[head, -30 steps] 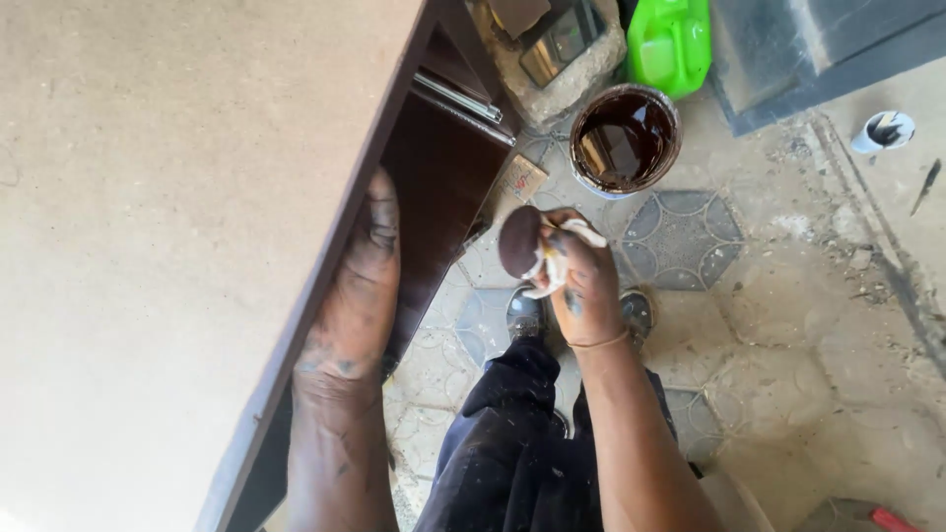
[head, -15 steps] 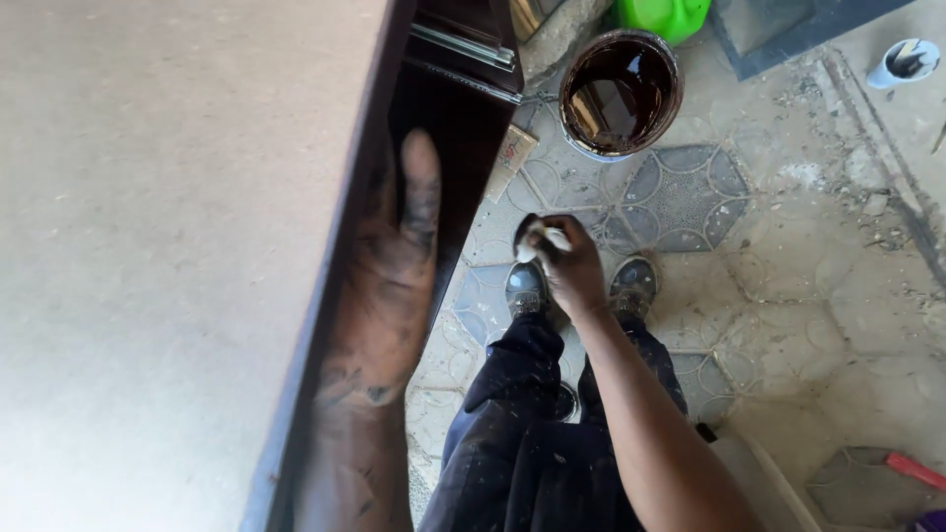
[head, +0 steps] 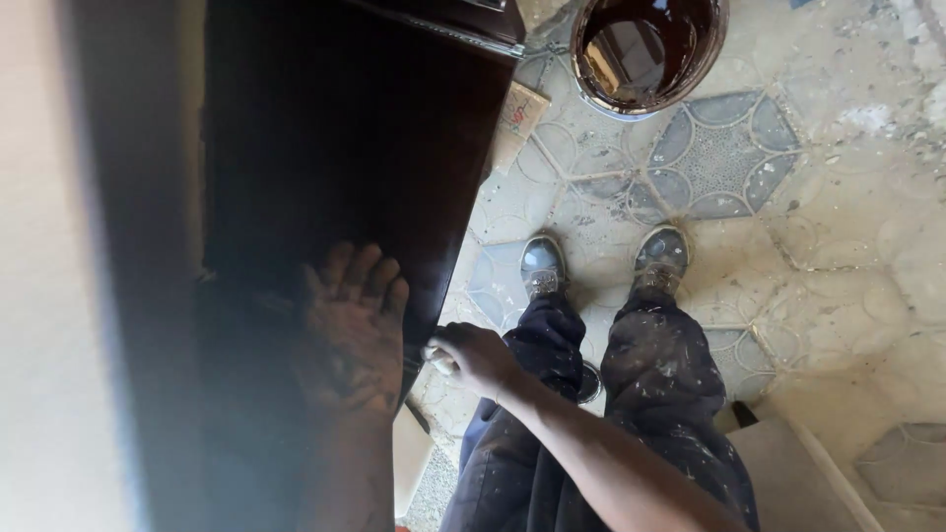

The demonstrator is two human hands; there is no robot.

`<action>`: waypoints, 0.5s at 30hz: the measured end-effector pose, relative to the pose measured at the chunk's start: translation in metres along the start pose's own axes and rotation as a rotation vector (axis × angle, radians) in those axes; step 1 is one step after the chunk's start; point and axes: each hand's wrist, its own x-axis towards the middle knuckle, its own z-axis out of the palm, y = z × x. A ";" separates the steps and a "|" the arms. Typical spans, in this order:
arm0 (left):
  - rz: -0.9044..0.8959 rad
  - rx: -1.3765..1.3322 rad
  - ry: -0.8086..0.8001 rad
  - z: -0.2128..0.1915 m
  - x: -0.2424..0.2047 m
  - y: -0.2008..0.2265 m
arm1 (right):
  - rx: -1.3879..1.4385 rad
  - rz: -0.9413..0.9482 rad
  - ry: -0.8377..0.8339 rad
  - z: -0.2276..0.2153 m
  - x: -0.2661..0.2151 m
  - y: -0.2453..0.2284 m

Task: Applying wood stain to the exterior of a cabinet using a rag

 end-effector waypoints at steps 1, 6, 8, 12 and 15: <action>-0.005 0.005 -0.005 0.007 -0.003 -0.007 | 0.003 0.002 0.007 -0.010 0.000 0.010; -0.044 0.437 0.454 0.020 -0.007 -0.031 | 0.741 0.663 0.697 -0.152 0.067 0.014; -0.108 0.482 0.568 0.049 -0.006 -0.030 | 0.854 0.663 0.750 -0.213 0.120 0.045; -0.092 0.604 0.724 0.069 -0.006 -0.021 | 1.144 0.666 0.594 -0.275 0.176 0.077; 0.002 0.670 0.718 0.049 -0.004 -0.014 | 0.752 0.721 0.411 -0.214 0.156 0.104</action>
